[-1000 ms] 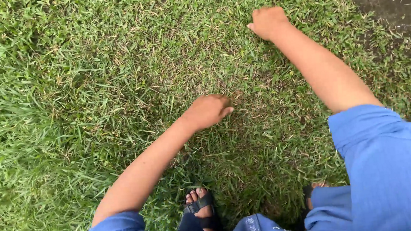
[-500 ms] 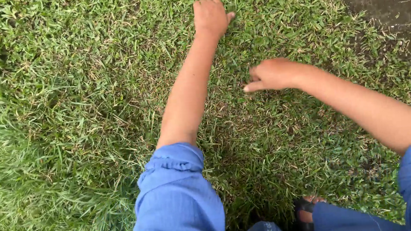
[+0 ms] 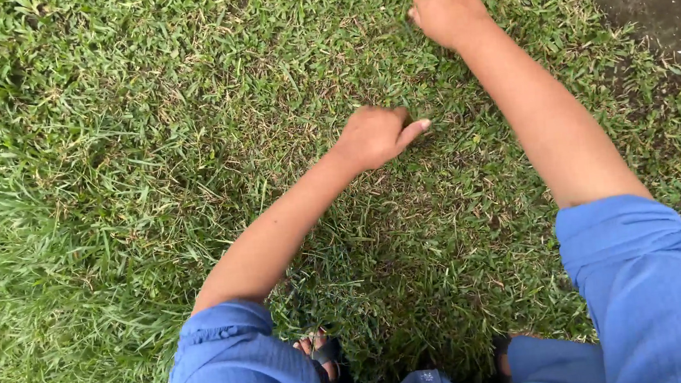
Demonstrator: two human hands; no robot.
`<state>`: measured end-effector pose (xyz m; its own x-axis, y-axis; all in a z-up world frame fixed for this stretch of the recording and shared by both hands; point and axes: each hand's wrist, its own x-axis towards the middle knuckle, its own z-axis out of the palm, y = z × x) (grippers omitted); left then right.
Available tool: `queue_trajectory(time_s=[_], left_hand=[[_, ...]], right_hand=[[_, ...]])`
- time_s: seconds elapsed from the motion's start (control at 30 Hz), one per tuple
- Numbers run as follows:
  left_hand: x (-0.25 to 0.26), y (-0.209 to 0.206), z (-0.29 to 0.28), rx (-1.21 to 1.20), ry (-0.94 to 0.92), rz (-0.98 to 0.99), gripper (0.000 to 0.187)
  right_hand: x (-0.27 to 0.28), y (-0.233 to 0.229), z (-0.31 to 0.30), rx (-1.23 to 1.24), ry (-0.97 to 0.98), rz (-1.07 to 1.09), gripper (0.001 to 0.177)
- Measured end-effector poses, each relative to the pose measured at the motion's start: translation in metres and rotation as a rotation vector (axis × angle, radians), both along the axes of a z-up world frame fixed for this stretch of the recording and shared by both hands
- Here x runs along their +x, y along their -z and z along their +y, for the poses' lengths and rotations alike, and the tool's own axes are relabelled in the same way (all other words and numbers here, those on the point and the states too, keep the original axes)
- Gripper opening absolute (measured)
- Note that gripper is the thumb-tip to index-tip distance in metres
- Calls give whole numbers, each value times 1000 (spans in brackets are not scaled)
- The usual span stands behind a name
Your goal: The person is manually pulling weeds from a grassy lawn area.
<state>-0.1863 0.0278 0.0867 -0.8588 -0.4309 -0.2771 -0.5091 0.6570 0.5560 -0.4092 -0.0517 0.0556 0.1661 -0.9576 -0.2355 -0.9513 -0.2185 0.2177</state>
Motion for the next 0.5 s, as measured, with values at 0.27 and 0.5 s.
queue_trajectory(time_s=[0.27, 0.5], left_hand=[[-22, 64, -161, -693, -524, -114, 54], [-56, 102, -199, -599, -283, -377, 52]], right_hand=[[29, -33, 42, 172, 125, -514, 23], [40, -99, 80, 762, 244, -536, 40]])
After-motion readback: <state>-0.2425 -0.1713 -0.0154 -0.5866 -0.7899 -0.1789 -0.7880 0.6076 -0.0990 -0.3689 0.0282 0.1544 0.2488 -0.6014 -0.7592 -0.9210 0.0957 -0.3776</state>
